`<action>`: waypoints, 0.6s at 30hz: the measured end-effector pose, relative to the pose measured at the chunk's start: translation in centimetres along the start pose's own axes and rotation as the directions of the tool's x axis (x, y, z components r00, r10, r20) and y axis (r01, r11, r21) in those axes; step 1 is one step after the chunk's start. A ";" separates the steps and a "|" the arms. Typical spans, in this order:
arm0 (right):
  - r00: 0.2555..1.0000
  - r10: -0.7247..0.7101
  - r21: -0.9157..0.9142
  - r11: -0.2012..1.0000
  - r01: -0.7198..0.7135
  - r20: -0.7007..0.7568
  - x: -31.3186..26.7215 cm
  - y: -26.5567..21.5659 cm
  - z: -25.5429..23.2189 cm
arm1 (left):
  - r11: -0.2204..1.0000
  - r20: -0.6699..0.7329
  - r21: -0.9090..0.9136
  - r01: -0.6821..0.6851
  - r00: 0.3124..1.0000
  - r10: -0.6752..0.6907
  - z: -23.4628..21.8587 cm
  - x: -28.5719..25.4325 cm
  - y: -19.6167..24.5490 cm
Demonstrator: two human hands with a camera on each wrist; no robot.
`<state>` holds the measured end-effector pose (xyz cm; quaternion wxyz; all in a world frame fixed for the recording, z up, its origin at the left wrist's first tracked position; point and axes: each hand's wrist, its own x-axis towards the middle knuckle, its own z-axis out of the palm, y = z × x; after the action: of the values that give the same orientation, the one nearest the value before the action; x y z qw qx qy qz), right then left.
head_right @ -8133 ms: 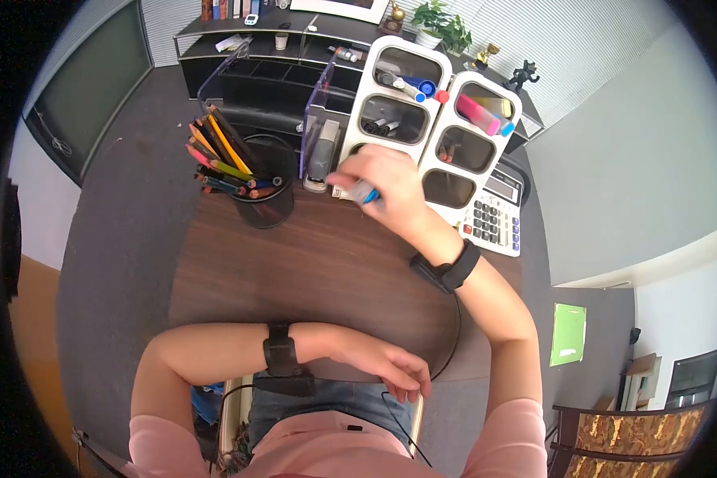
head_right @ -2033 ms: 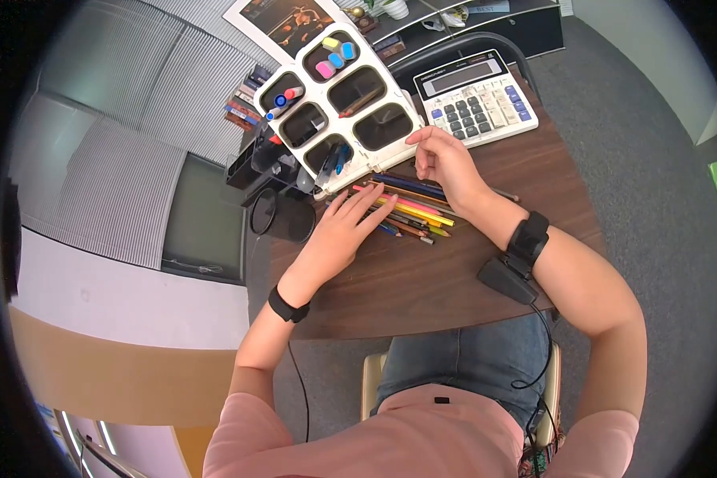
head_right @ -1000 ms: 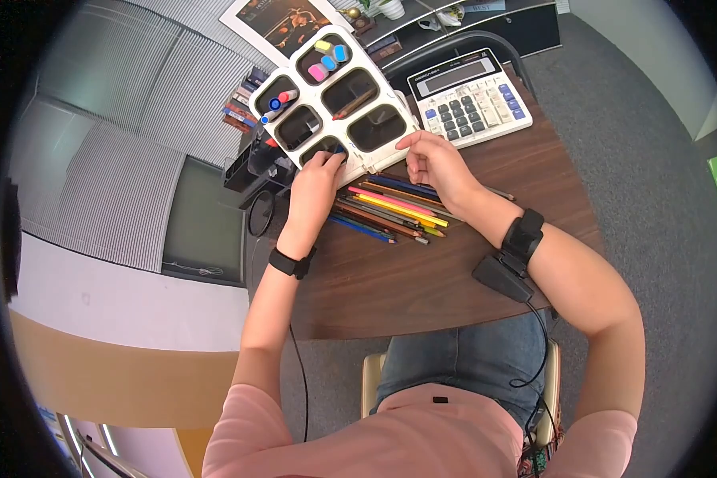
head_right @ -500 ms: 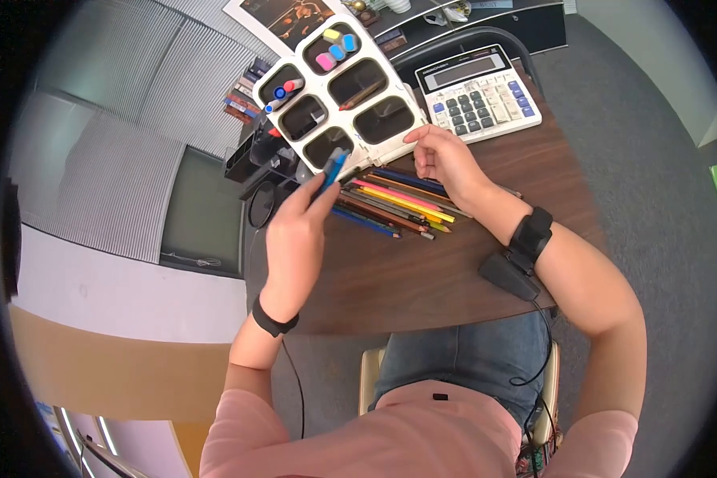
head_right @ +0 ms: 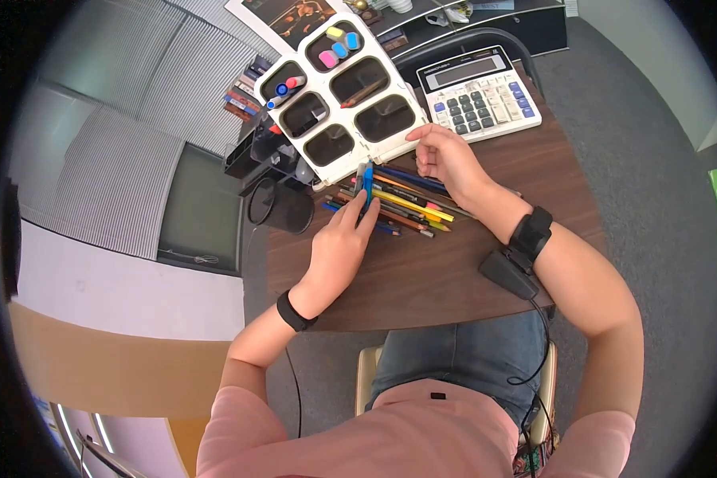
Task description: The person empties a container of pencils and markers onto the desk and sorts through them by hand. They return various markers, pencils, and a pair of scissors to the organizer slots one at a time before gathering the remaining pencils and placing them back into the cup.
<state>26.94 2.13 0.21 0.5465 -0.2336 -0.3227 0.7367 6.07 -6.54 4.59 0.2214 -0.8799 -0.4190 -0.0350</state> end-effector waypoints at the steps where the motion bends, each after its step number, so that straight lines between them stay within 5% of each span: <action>1: 1.000 -0.001 -0.001 1.000 0.001 -0.005 0.0 0.0 -0.1 | 1.000 -0.001 -0.003 -0.004 1.000 0.004 -0.3 0.1 0.3; 10: 1.000 0.000 -0.018 1.000 -0.001 -0.007 -0.1 0.0 0.1 | 0.964 0.075 -0.247 0.103 0.993 -0.087 -5.1 0.2 1.2; 13: 1.000 0.001 -0.020 1.000 -0.001 0.000 0.1 0.1 -0.1 | 0.853 0.030 -0.521 0.031 0.999 -0.018 -5.3 0.3 1.1; 15: 1.000 0.004 -0.015 1.000 -0.004 0.007 0.1 0.1 -0.2 | 0.704 0.174 -0.709 0.053 0.979 0.101 -5.2 0.5 1.3; 18: 1.000 0.002 -0.004 1.000 -0.002 0.013 0.1 0.1 -0.3 | 0.666 0.157 -0.746 0.012 0.975 0.158 -5.3 1.0 2.2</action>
<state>27.07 2.30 -0.08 0.5433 -0.2302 -0.3273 0.7380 9.06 -9.24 8.84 -0.1996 -0.9083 -0.3534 -0.1011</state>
